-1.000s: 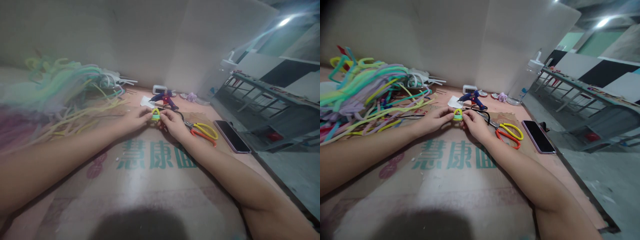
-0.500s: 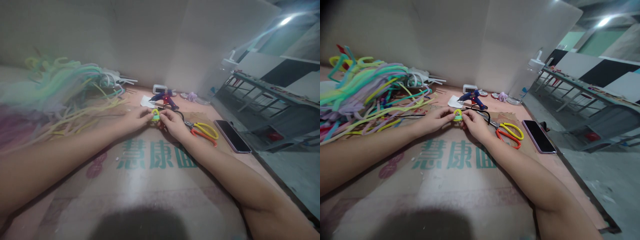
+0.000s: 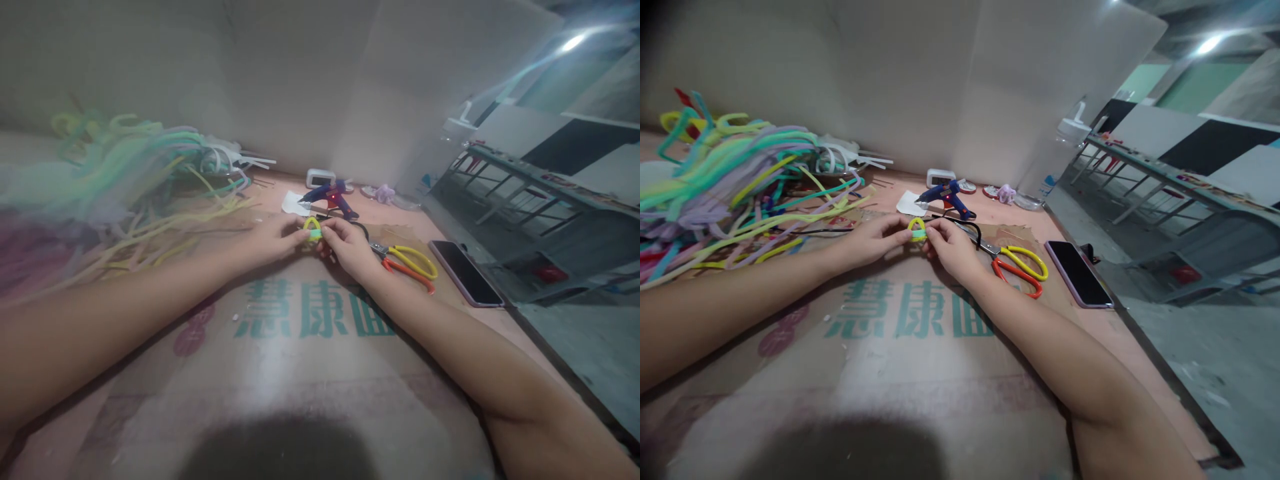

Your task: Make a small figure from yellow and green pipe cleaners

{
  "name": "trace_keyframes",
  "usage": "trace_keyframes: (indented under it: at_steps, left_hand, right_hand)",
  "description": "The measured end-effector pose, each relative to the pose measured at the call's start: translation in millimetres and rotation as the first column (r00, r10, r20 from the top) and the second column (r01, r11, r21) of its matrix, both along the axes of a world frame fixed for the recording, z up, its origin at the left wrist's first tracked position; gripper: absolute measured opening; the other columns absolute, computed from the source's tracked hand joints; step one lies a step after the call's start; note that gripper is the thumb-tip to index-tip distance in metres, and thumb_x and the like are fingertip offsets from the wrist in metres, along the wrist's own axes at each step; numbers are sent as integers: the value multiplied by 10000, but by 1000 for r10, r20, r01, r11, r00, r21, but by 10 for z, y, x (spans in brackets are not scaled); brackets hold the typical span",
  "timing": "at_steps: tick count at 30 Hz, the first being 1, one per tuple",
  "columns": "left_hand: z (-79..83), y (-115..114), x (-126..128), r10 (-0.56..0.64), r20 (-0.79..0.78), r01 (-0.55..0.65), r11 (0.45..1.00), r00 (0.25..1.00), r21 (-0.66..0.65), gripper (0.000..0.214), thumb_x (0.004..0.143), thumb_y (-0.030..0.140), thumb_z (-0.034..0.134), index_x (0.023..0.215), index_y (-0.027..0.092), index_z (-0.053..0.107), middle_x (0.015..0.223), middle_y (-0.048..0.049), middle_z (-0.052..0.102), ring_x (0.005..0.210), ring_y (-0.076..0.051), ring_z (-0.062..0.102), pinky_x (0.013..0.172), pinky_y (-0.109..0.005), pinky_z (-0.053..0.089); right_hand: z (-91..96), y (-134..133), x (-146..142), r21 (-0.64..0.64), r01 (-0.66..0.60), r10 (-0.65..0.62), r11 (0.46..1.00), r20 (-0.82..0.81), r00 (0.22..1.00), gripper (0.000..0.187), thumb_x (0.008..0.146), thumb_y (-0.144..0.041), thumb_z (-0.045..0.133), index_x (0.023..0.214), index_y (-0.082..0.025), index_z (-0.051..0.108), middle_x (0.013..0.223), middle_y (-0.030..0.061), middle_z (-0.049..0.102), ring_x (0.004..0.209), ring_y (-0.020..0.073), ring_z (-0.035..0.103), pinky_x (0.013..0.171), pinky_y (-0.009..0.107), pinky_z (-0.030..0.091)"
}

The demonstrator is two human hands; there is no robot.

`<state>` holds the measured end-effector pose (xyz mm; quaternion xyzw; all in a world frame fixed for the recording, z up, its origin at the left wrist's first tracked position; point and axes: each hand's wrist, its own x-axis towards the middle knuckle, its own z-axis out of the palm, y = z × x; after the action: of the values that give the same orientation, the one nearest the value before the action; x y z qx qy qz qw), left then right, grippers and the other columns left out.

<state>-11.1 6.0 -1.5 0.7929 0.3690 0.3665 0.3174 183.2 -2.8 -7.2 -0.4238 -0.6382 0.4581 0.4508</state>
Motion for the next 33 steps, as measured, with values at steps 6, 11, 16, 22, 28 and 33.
trace_keyframes:
  at_steps: [6,11,16,22,28,33]
  left_hand:
    - [35,-16,12,-51,-18,52,998,999,33,280,889,431,558,890,179,681,871,-29,704,812,-193,627,778,-304,488]
    - [53,-28,19,-52,-19,52,998,998,36,277,883,422,558,831,174,669,823,-25,688,776,-182,611,743,-292,462]
    - [68,-36,22,-23,-38,24,999,999,23,286,879,441,554,823,176,648,817,-25,672,777,-187,601,738,-294,450]
    - [71,-37,19,-20,-47,22,999,999,33,290,874,446,551,810,177,641,820,-31,672,782,-194,596,752,-309,459]
    - [101,-69,25,-17,-35,17,1000,999,8,249,848,404,555,814,175,645,809,-19,674,790,-189,604,751,-297,469]
    - [106,-75,29,-57,-11,57,998,998,-15,241,863,385,548,838,175,662,822,-12,686,790,-177,617,762,-277,487]
  right_hand:
    - [2,-3,3,13,-4,4,1000,19,1000,290,842,-486,630,889,-205,571,622,-47,608,536,108,555,540,245,454]
    - [-8,5,9,19,-23,22,1000,22,1000,295,843,-488,629,889,-205,562,622,-45,613,533,106,556,533,242,448]
    - [-4,2,11,19,-30,29,999,31,999,272,853,-466,624,890,-202,566,621,-47,614,532,104,557,544,244,454]
    - [26,-18,-2,26,-27,26,999,41,999,205,865,-389,595,897,-188,575,610,-42,610,540,106,557,550,243,456]
    - [21,-20,1,21,-28,27,999,49,998,257,869,-445,606,902,-194,563,618,-46,609,547,107,559,556,243,450]
    - [9,-10,4,18,-21,21,1000,41,999,286,859,-476,613,899,-197,563,619,-50,606,542,101,555,536,233,440]
